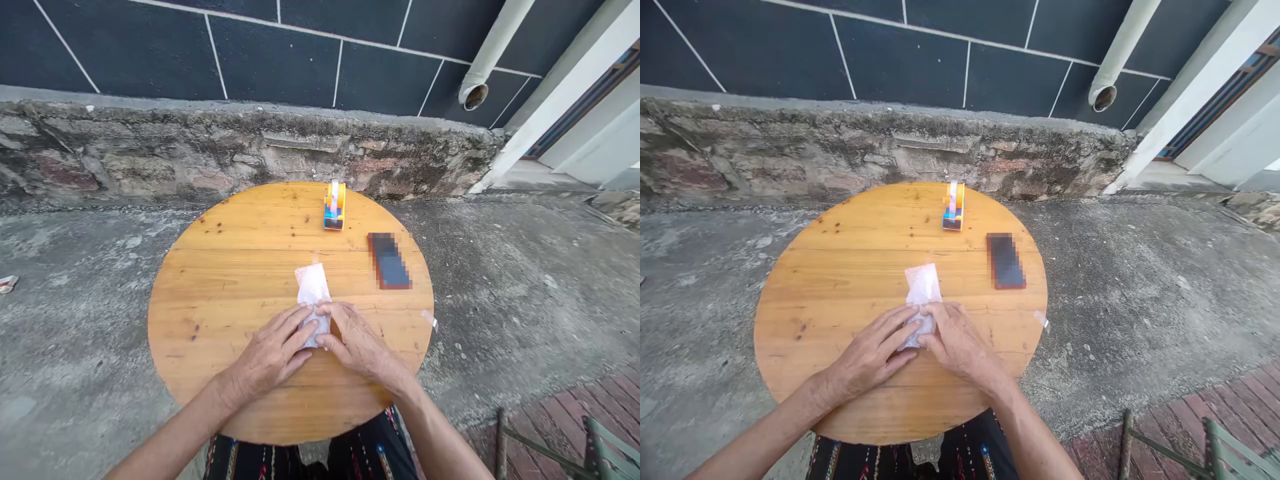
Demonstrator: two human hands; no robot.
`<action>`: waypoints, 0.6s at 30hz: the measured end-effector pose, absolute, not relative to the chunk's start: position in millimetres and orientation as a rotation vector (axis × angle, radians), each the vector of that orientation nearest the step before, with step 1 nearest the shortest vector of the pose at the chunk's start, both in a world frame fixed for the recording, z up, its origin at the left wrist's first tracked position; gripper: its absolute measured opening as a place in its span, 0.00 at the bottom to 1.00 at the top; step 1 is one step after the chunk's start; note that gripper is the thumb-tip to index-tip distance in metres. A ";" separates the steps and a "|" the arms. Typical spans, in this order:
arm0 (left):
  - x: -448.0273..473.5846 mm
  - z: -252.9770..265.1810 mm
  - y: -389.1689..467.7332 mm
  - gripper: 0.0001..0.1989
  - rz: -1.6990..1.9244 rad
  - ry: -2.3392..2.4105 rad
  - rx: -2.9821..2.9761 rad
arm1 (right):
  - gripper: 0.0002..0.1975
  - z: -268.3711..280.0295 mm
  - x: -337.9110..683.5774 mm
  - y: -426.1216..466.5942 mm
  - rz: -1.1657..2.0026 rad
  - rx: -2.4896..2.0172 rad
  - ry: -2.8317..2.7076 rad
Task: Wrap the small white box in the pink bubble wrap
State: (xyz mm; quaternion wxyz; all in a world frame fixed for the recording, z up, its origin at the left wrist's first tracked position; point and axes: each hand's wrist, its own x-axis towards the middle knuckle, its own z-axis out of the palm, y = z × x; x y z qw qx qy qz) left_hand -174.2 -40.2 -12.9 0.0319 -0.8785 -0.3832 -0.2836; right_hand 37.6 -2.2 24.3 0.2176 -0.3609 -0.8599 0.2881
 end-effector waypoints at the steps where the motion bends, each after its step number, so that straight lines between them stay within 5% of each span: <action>1: -174.5 -13.4 -39.6 0.22 -0.852 -1.162 -2.693 | 0.18 23.6 37.6 -2.1 0.801 -1.005 -2.375; 18: -166.8 -3.8 -38.0 0.16 -0.869 -1.260 -2.757 | 0.19 16.0 34.1 -11.9 0.391 -1.083 -2.422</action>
